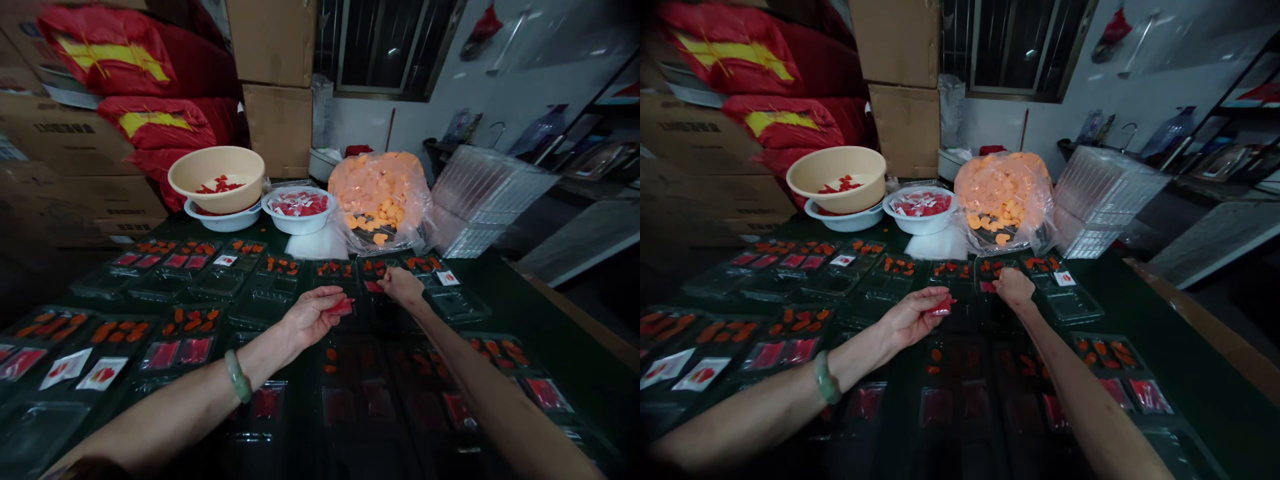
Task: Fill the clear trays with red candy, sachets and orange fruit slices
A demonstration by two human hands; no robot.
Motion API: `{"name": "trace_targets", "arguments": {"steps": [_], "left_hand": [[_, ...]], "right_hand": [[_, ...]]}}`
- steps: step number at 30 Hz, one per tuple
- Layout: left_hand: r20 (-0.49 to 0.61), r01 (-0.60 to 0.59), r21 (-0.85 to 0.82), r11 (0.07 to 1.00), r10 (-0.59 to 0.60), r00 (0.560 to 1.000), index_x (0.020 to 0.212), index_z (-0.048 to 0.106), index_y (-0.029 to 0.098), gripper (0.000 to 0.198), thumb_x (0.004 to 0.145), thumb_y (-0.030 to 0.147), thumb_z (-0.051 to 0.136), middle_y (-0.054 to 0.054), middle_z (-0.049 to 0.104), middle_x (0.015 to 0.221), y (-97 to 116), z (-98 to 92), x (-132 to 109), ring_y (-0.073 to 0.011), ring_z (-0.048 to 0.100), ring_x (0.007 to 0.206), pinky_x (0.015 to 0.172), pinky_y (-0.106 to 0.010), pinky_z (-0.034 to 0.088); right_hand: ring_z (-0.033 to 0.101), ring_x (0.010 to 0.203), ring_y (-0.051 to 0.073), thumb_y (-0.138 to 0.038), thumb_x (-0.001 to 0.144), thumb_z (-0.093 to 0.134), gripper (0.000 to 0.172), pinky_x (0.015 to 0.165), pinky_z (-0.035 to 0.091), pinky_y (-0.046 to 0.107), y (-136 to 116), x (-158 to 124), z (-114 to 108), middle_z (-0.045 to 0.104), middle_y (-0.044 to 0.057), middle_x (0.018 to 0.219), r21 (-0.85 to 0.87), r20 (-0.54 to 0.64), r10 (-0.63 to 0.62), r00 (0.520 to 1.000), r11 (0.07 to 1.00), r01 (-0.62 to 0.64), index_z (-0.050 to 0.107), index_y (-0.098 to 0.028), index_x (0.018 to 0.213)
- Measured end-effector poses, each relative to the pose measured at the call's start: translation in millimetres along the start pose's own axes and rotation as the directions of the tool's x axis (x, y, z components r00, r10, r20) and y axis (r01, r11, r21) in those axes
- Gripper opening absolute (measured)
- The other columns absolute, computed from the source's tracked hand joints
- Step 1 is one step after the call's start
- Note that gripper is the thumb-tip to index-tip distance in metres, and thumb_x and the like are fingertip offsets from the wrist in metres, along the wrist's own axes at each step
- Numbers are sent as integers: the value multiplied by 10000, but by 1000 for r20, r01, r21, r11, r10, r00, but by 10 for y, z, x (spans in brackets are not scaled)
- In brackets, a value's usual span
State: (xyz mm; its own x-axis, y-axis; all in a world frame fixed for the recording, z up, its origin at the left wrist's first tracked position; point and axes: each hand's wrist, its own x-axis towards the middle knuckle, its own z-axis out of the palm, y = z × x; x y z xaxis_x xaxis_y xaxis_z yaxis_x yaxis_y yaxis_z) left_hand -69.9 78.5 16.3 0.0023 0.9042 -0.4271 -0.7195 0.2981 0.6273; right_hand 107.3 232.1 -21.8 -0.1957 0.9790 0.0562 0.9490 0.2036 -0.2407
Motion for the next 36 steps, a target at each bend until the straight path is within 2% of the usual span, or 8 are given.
{"name": "trace_targets", "arguments": {"steps": [2,7,11,15,19,23,30,36], "left_hand": [[-15,-6,8,1000,7,1000,805,595,96,157,692,-12,592,-72,650,697,18,-46,-4,-123,618,555,481,-181,439],[-18,-12,20,1000,13,1000,810,595,89,148,703,-11,573,-84,648,688,52,-152,-47,-137,624,576,509,-205,461],[-41,-54,52,997,57,998,827,569,82,200,679,-51,564,-87,647,688,45,-154,-112,-182,646,649,525,-233,472],[-41,-131,100,986,135,990,844,556,91,269,622,-46,625,-61,633,670,17,-110,-182,-169,632,616,510,-232,460],[73,-234,179,955,225,972,826,575,102,362,514,-25,706,-10,606,658,-19,-115,-219,-114,580,543,489,-220,440],[113,-252,206,946,233,966,811,589,95,270,570,64,704,-34,608,680,8,-192,-223,-136,586,564,465,-236,439],[-5,-261,170,950,265,964,847,559,85,272,619,-46,625,-85,623,807,196,-336,-255,-231,644,796,662,-339,526],[-90,-233,301,924,271,958,952,496,92,372,633,-32,640,-87,637,744,271,-428,-171,-234,654,669,525,-316,524]], "right_hand": [[569,778,218,-298,800,518,161,616,385,274,22,-80,-15,606,81,852,-29,-58,-23,998,999,21,624,-191,856],[509,958,211,-171,859,409,260,772,376,277,294,-226,-3,565,95,1031,-236,-86,-368,926,911,339,602,-171,1034],[513,913,250,-187,854,420,238,753,376,329,342,-314,9,577,123,974,-298,-81,-373,924,894,335,627,-142,961],[555,828,218,-276,873,391,273,697,414,301,-100,-645,-141,608,111,881,271,-142,-263,954,917,293,606,-127,951],[529,553,137,-452,803,478,318,464,385,224,-651,-1118,-265,602,26,684,844,216,-395,893,535,32,585,-156,846],[462,461,90,-435,703,581,286,405,337,182,-726,-1142,-195,529,-24,561,923,202,-284,937,376,-85,541,-153,726],[418,399,96,-317,735,443,268,394,303,192,-412,-392,10,504,-33,466,597,86,-232,969,791,137,643,-140,754],[482,528,115,-208,676,601,110,511,322,211,-557,-82,186,533,-29,530,372,25,-292,956,891,262,607,-179,569]]}}
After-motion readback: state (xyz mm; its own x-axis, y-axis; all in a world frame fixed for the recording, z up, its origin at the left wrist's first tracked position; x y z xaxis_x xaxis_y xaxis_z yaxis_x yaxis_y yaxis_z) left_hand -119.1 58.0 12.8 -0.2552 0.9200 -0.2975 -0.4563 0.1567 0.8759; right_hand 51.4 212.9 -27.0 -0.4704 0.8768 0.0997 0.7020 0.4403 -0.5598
